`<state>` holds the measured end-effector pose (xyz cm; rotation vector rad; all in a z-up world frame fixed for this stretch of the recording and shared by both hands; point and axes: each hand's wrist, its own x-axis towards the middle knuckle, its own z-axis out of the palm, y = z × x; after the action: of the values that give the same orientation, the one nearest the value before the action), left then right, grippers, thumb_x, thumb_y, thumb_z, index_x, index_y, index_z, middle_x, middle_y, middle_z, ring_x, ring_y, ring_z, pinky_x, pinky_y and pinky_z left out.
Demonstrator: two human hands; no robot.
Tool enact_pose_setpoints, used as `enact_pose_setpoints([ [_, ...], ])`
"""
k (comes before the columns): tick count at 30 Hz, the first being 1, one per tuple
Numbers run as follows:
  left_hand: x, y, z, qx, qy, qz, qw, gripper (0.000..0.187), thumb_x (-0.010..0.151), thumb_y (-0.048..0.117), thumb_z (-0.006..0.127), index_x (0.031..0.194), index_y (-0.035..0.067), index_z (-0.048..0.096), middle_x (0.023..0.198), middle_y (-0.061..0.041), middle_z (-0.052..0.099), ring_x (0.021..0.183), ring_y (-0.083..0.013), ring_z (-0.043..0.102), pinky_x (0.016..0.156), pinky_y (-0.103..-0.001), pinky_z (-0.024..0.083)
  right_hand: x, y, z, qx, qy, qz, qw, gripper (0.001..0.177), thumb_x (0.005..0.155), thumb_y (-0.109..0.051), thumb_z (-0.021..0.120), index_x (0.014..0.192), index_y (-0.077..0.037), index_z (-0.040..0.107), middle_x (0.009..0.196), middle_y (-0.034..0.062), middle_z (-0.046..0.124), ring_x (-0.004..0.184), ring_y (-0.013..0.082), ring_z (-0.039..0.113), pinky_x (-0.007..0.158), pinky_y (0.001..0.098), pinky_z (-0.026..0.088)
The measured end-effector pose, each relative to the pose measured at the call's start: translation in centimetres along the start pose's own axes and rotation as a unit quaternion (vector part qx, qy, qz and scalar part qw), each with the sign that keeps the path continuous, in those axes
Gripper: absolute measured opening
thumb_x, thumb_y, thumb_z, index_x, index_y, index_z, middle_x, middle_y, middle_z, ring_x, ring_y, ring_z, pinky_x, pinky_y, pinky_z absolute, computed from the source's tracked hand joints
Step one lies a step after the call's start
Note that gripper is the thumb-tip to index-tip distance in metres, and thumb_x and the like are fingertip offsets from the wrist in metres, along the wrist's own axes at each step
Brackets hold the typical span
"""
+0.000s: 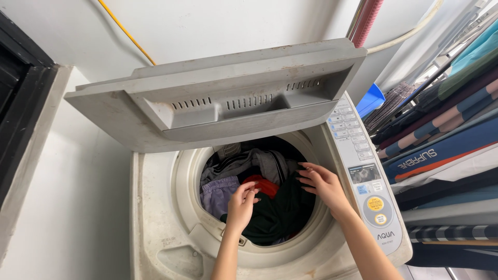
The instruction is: The person removes several garments from a balcony clothes rack, including a green shirt, a navy shirt, an orange shirt, and a checkered shirt. They place each item into a top-loading washing machine and arrange them inside the drum.
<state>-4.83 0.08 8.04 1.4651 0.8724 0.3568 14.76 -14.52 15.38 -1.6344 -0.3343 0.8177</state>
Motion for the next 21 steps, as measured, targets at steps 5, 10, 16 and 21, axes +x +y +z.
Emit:
enact_pose_setpoints([
  [5, -3.3, 2.6, -1.7, -0.119, 0.071, -0.021, 0.990, 0.044, 0.098, 0.033, 0.048, 0.135, 0.014, 0.063, 0.127, -0.010, 0.075, 0.105, -0.0225, 0.077, 0.093, -0.036, 0.057, -4.3, -4.4, 1.8, 0.056, 0.050, 0.059, 0.995, 0.041, 0.101, -0.024, 0.049, 0.137, -0.010, 0.065, 0.130, 0.0169, 0.072, 0.117, 0.0285, 0.070, 0.095, 0.0395, 0.056],
  [10, -6.9, 6.1, -4.0, -0.158, 0.128, -0.037, 0.978, 0.048, 0.098, 0.031, 0.045, 0.140, 0.013, 0.060, 0.131, -0.009, 0.074, 0.109, -0.0235, 0.075, 0.097, -0.038, 0.056, -7.3, -5.3, 2.2, 0.153, 0.085, 0.051, 0.983, 0.039, 0.104, -0.013, 0.043, 0.136, -0.004, 0.061, 0.129, 0.0229, 0.069, 0.118, 0.0350, 0.068, 0.098, 0.0447, 0.055],
  [16, -10.7, 9.5, -6.1, -0.216, 0.184, -0.010, 0.959, 0.047, 0.096, 0.035, 0.048, 0.132, 0.013, 0.066, 0.128, -0.012, 0.074, 0.109, -0.0244, 0.075, 0.100, -0.038, 0.055, -9.9, -4.7, 2.0, 0.163, 0.145, 0.033, 0.975, 0.036, 0.107, -0.015, 0.042, 0.135, -0.002, 0.061, 0.128, 0.0219, 0.068, 0.118, 0.0343, 0.067, 0.098, 0.0443, 0.055],
  [21, -12.3, 11.2, -6.3, -0.251, 0.180, 0.021, 0.951, 0.049, 0.094, 0.034, 0.049, 0.135, 0.011, 0.064, 0.128, -0.014, 0.074, 0.109, -0.0260, 0.076, 0.100, -0.039, 0.055, -11.0, -4.0, 1.7, 0.158, 0.195, -0.013, 0.968, 0.036, 0.109, -0.018, 0.039, 0.133, -0.006, 0.064, 0.122, 0.0156, 0.071, 0.110, 0.0279, 0.070, 0.091, 0.0383, 0.055],
])
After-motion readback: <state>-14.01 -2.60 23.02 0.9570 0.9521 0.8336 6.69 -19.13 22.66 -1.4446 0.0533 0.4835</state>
